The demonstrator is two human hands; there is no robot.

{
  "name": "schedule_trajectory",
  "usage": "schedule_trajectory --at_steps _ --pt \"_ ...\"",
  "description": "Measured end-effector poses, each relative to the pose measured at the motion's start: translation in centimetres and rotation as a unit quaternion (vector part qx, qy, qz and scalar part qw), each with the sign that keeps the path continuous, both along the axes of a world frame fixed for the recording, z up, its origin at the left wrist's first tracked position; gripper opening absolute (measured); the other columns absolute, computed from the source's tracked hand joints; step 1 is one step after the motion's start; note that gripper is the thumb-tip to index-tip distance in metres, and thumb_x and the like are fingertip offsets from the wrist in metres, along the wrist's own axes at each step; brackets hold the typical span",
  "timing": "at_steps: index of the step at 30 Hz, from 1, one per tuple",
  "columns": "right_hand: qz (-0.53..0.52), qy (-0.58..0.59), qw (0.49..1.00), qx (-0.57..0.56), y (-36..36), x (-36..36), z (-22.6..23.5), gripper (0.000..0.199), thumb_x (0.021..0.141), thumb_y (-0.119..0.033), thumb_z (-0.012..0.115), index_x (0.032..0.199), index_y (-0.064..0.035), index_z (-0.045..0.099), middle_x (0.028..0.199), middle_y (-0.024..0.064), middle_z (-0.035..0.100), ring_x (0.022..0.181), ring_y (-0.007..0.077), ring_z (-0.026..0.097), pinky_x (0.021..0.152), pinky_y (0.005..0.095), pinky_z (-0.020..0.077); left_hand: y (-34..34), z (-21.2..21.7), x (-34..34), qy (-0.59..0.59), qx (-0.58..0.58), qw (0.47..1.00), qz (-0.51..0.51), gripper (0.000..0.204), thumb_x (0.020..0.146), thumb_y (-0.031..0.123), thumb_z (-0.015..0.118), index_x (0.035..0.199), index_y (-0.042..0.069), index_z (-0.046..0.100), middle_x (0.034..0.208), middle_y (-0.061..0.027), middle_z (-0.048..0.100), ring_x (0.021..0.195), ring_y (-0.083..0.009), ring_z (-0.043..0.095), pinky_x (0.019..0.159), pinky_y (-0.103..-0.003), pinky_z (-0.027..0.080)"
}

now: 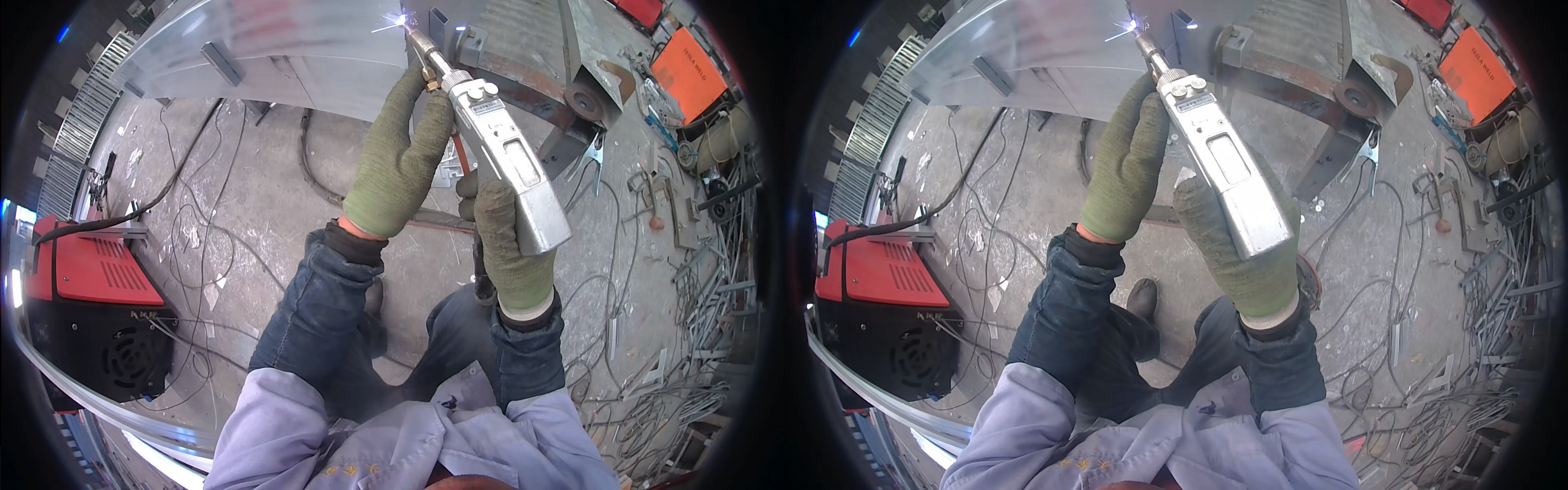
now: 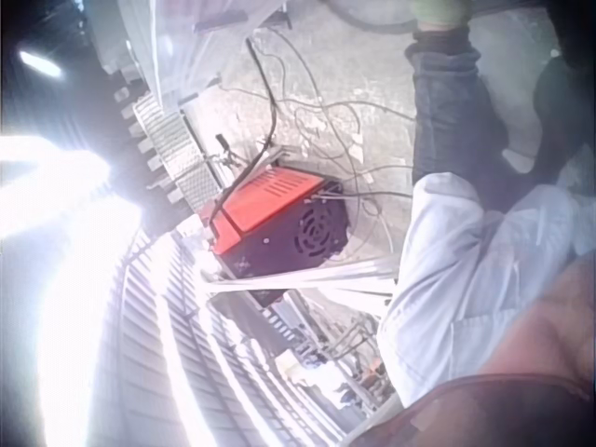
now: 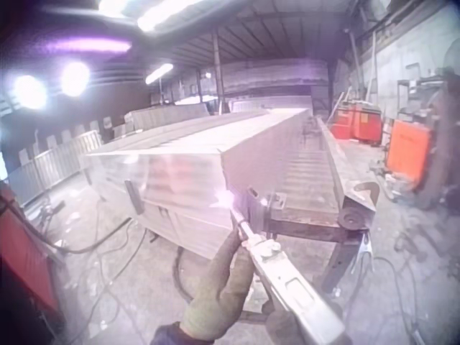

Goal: The person welds seams on a large curved metal panel using a handheld welding torch. They reposition the panel and continue welding along different edges, producing bright sparks and smoke.

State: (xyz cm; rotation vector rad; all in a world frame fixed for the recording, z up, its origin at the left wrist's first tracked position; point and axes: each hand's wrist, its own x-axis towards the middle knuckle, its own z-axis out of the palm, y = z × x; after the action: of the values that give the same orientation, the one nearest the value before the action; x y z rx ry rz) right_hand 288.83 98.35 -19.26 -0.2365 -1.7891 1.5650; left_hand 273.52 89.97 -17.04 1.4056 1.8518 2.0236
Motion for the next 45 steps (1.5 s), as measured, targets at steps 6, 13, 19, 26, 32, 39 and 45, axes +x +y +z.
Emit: schedule_trajectory --at_steps 6,13,19,26,32,39,45 --pt "0.027 0.016 0.999 -0.028 0.1 0.0 -0.5 0.046 0.110 -0.043 0.065 0.127 -0.0005 0.066 0.101 0.0050 0.072 0.083 0.0103 0.065 0.067 0.0259 0.0501 0.1 -1.3 -1.1 0.173 -0.022 0.983 0.065 0.042 0.117 0.016 0.046 0.153 -0.006 0.047 0.144 -0.0263 0.059 0.127 -0.0357 0.067 0.106 -0.041 0.058" --pt "0.015 0.013 1.000 0.001 0.1 -0.1 0.7 0.041 0.111 -0.039 0.065 0.124 -0.0005 0.068 0.097 0.0041 0.072 0.079 0.0096 0.064 0.064 0.0252 0.0487 -0.3 -0.9 -1.4 0.236 -0.057 0.967 0.078 0.040 0.116 0.011 0.046 0.152 -0.005 0.047 0.145 -0.0285 0.057 0.127 -0.0390 0.067 0.104 -0.042 0.060" --pt "-0.015 0.004 0.999 0.034 0.2 -0.1 0.4 0.040 0.111 -0.038 0.066 0.124 -0.0004 0.068 0.098 0.0047 0.074 0.081 0.0105 0.067 0.066 0.0261 0.0509 -0.1 -1.3 -1.5 0.221 -0.038 0.972 0.063 0.042 0.115 0.010 0.047 0.155 -0.003 0.045 0.148 -0.0292 0.055 0.130 -0.0393 0.065 0.105 -0.043 0.060" --pt "-0.019 0.005 0.998 0.056 0.3 0.1 0.4 0.034 0.111 -0.031 0.066 0.123 0.0002 0.069 0.101 0.0060 0.075 0.085 0.0123 0.070 0.070 0.0278 0.0549 -0.5 -1.7 -1.3 0.234 -0.070 0.968 0.065 0.047 0.109 0.002 0.054 0.155 -0.002 0.043 0.149 -0.0306 0.054 0.130 -0.0424 0.064 0.105 -0.044 0.059" --pt "-0.016 0.004 0.998 0.059 0.2 0.2 0.6 0.029 0.112 -0.024 0.066 0.125 0.0011 0.069 0.104 0.0073 0.076 0.090 0.0139 0.072 0.075 0.0285 0.0577 -0.6 -1.4 -1.0 0.190 -0.074 0.977 0.057 0.044 0.110 0.003 0.054 0.153 -0.004 0.045 0.148 -0.0305 0.055 0.129 -0.0422 0.065 0.105 -0.045 0.059" --pt "0.000 -0.030 0.999 0.021 0.6 0.5 0.7 0.037 0.102 -0.016 0.078 0.131 0.0040 0.066 0.107 0.0101 0.077 0.092 0.0129 0.074 0.076 0.0261 0.0601 -0.6 -1.1 -0.5 0.121 -0.082 0.988 0.044 0.042 0.114 0.010 0.049 0.153 -0.006 0.046 0.148 -0.0299 0.055 0.131 -0.0417 0.064 0.108 -0.044 0.057" --pt "-0.004 -0.002 0.998 0.056 0.3 0.4 0.6 0.031 0.112 -0.025 0.064 0.127 0.0017 0.068 0.102 0.0080 0.075 0.090 0.0142 0.072 0.075 0.0291 0.0579 -0.2 -1.0 -0.2 0.021 -0.019 0.999 0.016 0.067 0.113 0.049 0.056 0.153 -0.004 0.051 0.132 -0.0213 0.069 0.120 -0.0252 0.069 0.101 -0.038 0.056"
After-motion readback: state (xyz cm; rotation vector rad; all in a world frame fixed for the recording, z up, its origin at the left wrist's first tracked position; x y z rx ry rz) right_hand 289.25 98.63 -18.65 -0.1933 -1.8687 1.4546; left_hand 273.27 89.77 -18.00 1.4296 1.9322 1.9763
